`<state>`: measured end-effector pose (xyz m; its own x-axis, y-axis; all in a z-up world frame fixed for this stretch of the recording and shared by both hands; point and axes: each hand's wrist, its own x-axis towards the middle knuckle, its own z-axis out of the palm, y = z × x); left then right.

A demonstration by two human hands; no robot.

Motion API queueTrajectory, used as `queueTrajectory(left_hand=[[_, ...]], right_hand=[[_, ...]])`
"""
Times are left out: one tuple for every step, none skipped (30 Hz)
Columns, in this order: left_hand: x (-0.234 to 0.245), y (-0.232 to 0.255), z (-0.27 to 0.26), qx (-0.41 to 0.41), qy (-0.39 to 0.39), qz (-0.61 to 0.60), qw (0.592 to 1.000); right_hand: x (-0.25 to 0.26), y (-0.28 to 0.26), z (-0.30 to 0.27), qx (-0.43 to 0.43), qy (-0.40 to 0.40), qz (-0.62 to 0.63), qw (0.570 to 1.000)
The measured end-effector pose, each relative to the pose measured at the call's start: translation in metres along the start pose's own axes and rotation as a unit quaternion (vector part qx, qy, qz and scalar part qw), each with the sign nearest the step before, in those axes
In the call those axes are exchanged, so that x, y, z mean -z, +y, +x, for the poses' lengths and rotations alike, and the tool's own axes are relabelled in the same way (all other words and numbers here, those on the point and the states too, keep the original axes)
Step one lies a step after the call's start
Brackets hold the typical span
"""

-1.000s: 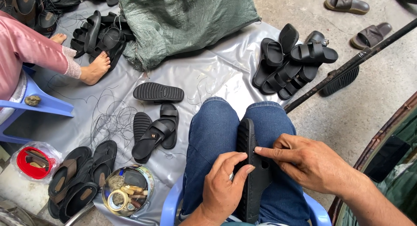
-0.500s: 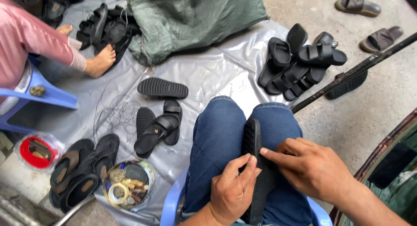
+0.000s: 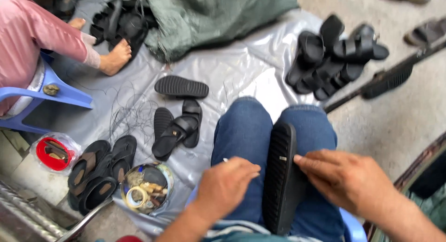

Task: The person sits on a blue plastic chair and sews a black slipper sole using a needle and thread. They hold the slipper on their lap and repeatedly push the needle through the material to stitch it. A second person is visible sitting nearby with bare feet.

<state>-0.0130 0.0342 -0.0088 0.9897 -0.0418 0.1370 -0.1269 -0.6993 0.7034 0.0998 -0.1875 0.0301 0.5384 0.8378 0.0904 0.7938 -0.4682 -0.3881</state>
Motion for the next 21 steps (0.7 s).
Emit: queueTrajectory(left_hand=[[0.008,-0.01,0.005,0.025,-0.04,-0.014,0.999],[0.013,-0.007,0.005,0.022,-0.042,-0.013,0.999],[0.019,-0.004,0.007,0.046,-0.086,-0.037,0.995],[0.025,-0.001,0.008,0.07,-0.13,-0.061,0.987],[0.025,0.002,0.007,0.069,-0.129,-0.06,0.987],[0.026,0.004,0.006,0.084,-0.14,-0.081,0.983],[0.028,0.005,0.009,0.096,-0.15,-0.1,0.979],[0.019,-0.004,0.001,0.091,-0.148,-0.097,0.98],[0.014,-0.016,-0.008,0.051,-0.143,-0.06,0.987],[0.01,-0.026,-0.016,0.01,-0.138,-0.023,0.99],[0.013,-0.029,-0.016,0.001,-0.137,-0.009,0.99],[0.015,-0.033,-0.016,0.026,-0.145,0.005,0.989],[0.012,-0.033,-0.022,0.056,-0.152,0.011,0.987],[0.02,-0.028,-0.017,0.052,-0.151,0.016,0.987],[0.027,-0.021,-0.014,0.047,-0.133,-0.076,0.987],[0.034,-0.014,-0.01,0.042,-0.114,-0.167,0.978],[0.03,-0.014,-0.011,0.04,-0.117,-0.163,0.979],[0.026,-0.013,-0.011,0.068,-0.112,-0.281,0.951],[0.022,-0.012,-0.012,0.097,-0.107,-0.394,0.908],[0.015,-0.008,-0.008,0.1,-0.111,-0.39,0.909],[0.005,-0.004,-0.004,0.13,-0.086,-0.486,0.86]], right_hand=[[0.002,0.003,0.006,0.004,0.002,-0.013,1.0],[0.001,0.004,0.005,0.001,0.005,-0.014,1.0],[0.0,0.005,0.006,0.01,-0.012,0.003,1.0],[-0.001,0.006,0.006,0.019,-0.029,0.019,0.999],[-0.001,0.006,0.006,0.019,-0.028,0.018,0.999],[-0.002,0.005,0.005,0.023,-0.029,0.024,0.999],[-0.002,0.007,0.007,0.027,-0.027,0.026,0.999],[-0.001,0.007,0.007,0.027,-0.022,0.023,0.999],[-0.002,0.006,0.007,0.018,-0.027,0.038,0.999],[-0.002,0.004,0.007,0.01,-0.031,0.053,0.998],[-0.005,0.006,0.009,0.012,-0.015,0.052,0.998],[-0.007,0.009,0.011,0.003,-0.036,0.041,0.999],[-0.009,0.01,0.008,-0.007,-0.067,0.029,0.997],[-0.012,0.011,0.009,-0.006,-0.061,0.028,0.998],[-0.013,0.011,0.009,-0.008,-0.065,0.017,0.998],[-0.015,0.012,0.009,-0.009,-0.07,0.007,0.997],[-0.016,0.013,0.01,-0.01,-0.066,0.009,0.998],[-0.017,0.014,0.01,0.003,-0.059,0.014,0.998],[-0.018,0.014,0.01,0.016,-0.053,0.022,0.998],[-0.022,0.013,0.011,0.014,-0.05,0.026,0.998],[-0.024,0.012,0.009,0.003,-0.058,0.018,0.998]])
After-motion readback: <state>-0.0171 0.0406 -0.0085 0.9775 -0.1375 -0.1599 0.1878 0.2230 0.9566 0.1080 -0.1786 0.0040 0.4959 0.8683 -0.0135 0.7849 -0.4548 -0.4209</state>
